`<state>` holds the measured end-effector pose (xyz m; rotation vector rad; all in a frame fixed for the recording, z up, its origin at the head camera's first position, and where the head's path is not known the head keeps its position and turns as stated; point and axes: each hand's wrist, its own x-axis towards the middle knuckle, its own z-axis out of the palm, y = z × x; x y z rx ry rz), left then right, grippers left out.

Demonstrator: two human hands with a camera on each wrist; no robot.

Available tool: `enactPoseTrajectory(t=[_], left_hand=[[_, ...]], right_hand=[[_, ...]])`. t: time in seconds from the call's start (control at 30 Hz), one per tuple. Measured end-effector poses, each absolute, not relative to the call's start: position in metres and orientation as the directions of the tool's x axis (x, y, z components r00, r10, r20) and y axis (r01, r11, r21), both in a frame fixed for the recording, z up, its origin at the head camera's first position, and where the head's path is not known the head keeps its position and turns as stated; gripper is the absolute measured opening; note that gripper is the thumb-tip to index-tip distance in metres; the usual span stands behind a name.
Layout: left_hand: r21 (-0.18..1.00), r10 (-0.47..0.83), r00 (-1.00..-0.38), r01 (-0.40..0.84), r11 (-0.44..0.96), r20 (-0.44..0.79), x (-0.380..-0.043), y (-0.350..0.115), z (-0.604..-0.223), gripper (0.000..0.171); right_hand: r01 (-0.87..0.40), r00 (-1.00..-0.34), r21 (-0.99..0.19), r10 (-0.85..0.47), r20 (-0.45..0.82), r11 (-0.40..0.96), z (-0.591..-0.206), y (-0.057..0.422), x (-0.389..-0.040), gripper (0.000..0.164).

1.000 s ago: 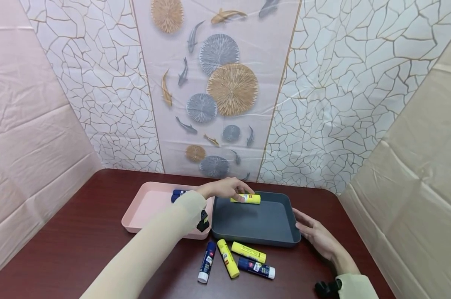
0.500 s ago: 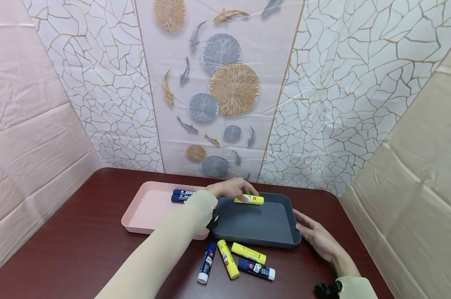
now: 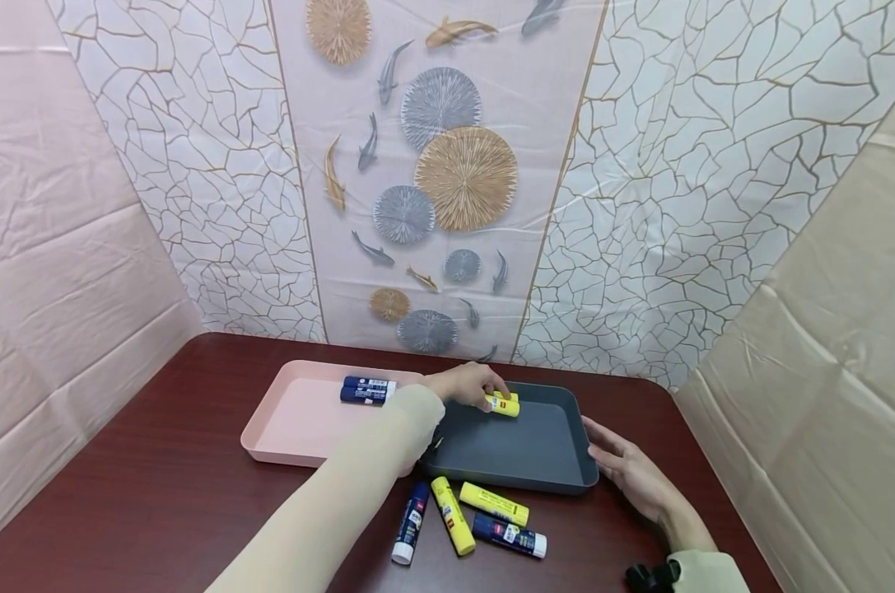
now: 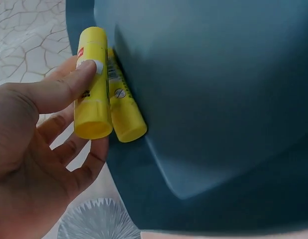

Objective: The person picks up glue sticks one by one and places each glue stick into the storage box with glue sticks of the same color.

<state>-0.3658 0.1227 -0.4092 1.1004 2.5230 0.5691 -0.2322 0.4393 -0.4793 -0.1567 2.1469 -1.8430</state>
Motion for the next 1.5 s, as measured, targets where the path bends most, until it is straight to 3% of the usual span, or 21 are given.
enactPoseTrajectory(t=[0.77,1.17,1.5], left_hand=[[0.333,0.687,-0.712,0.618,0.712,-0.146,-0.356,0.135,-0.416,0.044],[0.447,0.688,-0.713,0.576,0.685,-0.136,-0.36,0.13,-0.41,0.043],[0.616,0.767,-0.642,0.596,0.515,-0.02,-0.363,0.117,-0.401,0.032]], right_hand=[[0.13,-0.947,-0.977,-0.272,-0.174,0.171,-0.477,0.437,-0.232,0.07],[0.131,-0.948,-0.976,-0.264,-0.176,0.176,-0.476,0.439,-0.232,0.069],[0.105,-0.947,-0.979,-0.284,-0.152,0.172,-0.478,0.438,-0.231,0.067]])
